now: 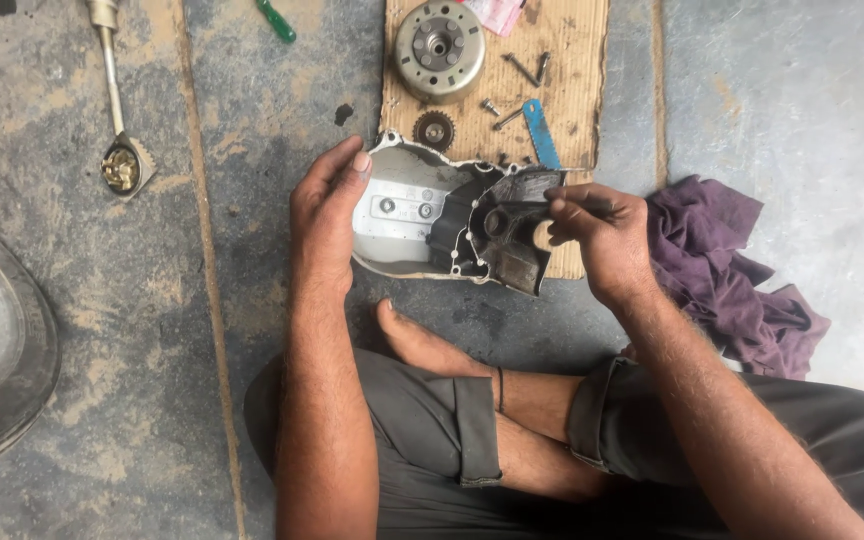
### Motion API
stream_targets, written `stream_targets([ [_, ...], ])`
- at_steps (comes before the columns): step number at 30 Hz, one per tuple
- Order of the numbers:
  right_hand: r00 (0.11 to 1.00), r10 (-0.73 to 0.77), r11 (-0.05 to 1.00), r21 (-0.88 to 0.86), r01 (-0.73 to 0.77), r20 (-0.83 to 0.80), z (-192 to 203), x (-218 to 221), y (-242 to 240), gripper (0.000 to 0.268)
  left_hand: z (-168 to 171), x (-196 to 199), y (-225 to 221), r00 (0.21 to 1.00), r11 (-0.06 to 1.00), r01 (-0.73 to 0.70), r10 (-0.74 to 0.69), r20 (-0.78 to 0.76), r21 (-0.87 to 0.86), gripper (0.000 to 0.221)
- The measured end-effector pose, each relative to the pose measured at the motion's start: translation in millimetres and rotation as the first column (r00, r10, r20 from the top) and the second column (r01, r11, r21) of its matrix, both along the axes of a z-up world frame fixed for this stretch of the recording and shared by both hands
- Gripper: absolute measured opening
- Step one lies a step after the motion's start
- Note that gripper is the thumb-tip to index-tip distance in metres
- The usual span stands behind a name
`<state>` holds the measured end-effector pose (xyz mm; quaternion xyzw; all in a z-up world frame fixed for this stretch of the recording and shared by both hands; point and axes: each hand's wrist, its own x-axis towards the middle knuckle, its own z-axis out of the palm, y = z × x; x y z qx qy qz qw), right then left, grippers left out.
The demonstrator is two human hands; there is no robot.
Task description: Cleaning and inspecting a motorcycle engine case using a scraper and magnet.
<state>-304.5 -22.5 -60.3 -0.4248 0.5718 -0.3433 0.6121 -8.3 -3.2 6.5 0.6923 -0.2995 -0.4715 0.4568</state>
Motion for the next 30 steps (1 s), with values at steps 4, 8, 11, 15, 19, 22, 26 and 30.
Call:
stream_targets([
  [4,0.999,-0.016,0.999,-0.035,0.017,0.036,5,-1,-1,0.018,1,0,2,1.000,0.999,0.029,-0.030,-0.005,-0.040,0.061],
  [8,0.972,0.164,0.976,-0.115,-0.185,-0.168,24,-3,-2,0.018,0,-2,4,0.998,0.993,0.057,-0.057,0.000,-0.108,0.060],
  [11,0.892,0.257,0.915,-0.203,-0.349,-0.372,34,-3,-2,0.019,-1,-2,2,0.998,0.989,0.056,-0.054,0.020,-0.133,0.058],
  [15,0.805,0.238,0.794,-0.368,-0.483,-0.544,42,-3,2,0.021,0,-4,1,0.999,0.994,0.039,-0.040,-0.015,-0.105,0.056],
  [19,0.699,0.170,0.688,-0.424,-0.588,-0.695,32,-6,1,0.028,4,-6,-1,1.000,0.999,0.025,-0.025,0.002,-0.037,0.055],
  [22,0.562,0.147,0.622,-0.365,-0.692,-0.814,36,-4,2,0.037,11,-10,-1,0.999,1.000,0.026,-0.026,0.021,0.007,0.054],
  [26,0.511,0.137,0.582,-0.349,-0.734,-0.849,42,-3,4,0.039,16,-13,-1,0.997,0.999,0.042,-0.042,0.069,0.000,0.049],
  [30,0.541,0.103,0.587,-0.388,-0.710,-0.835,25,5,6,0.035,15,-14,-2,0.993,0.997,0.066,-0.063,0.099,-0.032,0.045],
])
